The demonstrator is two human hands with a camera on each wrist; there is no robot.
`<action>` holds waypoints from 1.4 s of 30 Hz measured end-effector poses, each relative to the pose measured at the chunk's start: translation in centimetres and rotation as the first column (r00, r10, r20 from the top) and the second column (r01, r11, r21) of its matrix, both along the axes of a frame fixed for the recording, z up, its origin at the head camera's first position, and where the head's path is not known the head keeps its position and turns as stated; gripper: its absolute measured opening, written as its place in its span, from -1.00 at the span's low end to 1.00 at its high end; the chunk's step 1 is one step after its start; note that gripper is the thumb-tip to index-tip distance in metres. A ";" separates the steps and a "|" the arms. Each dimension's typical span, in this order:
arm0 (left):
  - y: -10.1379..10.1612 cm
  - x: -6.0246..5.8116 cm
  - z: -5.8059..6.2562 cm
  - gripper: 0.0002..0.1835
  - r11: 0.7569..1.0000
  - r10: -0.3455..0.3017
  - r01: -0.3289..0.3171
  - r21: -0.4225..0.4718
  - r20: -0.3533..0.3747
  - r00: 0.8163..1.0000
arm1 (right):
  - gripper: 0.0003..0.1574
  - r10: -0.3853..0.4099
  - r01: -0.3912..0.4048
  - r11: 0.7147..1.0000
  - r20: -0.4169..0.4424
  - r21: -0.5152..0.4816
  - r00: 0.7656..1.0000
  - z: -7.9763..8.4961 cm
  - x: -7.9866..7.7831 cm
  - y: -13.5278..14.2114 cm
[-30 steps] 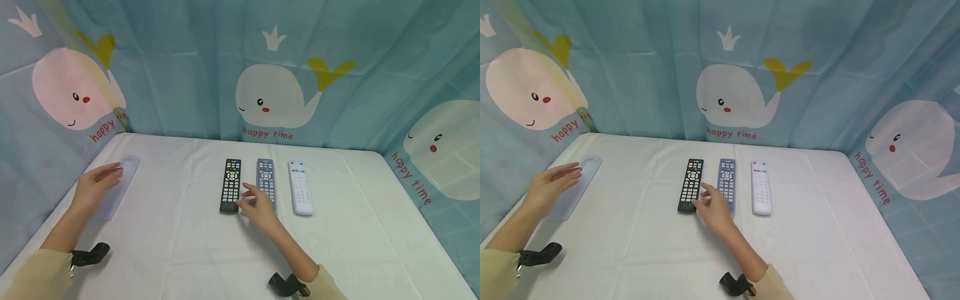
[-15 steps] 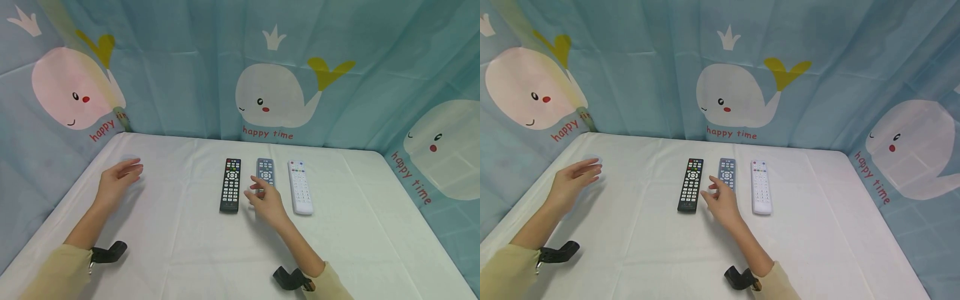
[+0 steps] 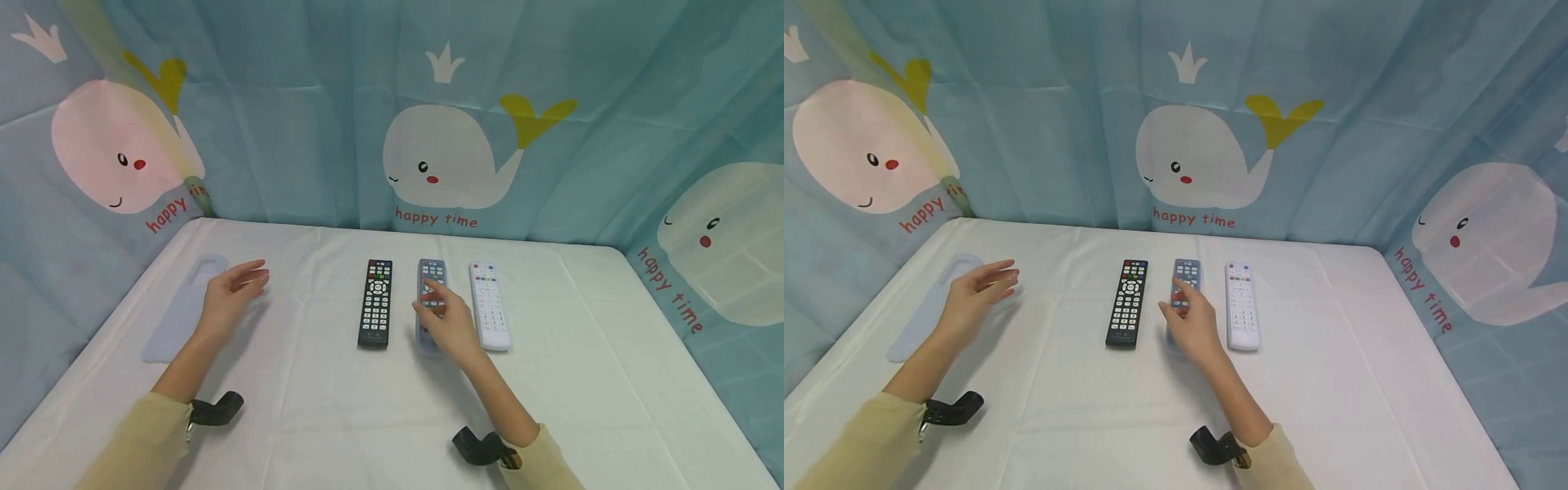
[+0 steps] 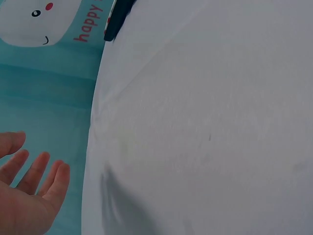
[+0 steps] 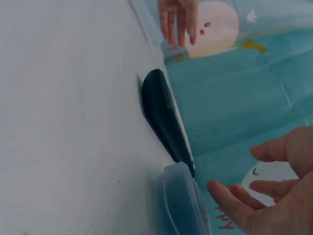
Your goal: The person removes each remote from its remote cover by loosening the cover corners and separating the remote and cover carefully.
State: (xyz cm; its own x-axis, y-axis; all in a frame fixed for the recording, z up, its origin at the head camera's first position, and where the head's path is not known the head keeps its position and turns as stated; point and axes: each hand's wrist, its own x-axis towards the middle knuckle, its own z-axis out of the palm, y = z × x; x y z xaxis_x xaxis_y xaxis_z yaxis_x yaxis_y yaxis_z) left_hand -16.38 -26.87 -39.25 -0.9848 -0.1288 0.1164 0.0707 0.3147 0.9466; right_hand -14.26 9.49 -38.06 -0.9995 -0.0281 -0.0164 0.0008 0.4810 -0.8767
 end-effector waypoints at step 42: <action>14.4 -1.9 0.6 -0.53 0.995 -0.056 0.047 0.087 0.114 0.992 | -0.26 -0.065 0.065 0.998 0.019 0.001 0.998 0.6 -2.1 4.5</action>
State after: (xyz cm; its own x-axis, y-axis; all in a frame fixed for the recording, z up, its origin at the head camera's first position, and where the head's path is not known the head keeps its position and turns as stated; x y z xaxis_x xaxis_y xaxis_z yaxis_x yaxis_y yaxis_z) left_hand -18.24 -12.45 -38.69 -0.9966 -0.0821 -0.0087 -0.0277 0.2328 0.9721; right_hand -16.41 14.00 -37.47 -0.9987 0.0371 -0.0358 0.0492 0.4796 -0.8761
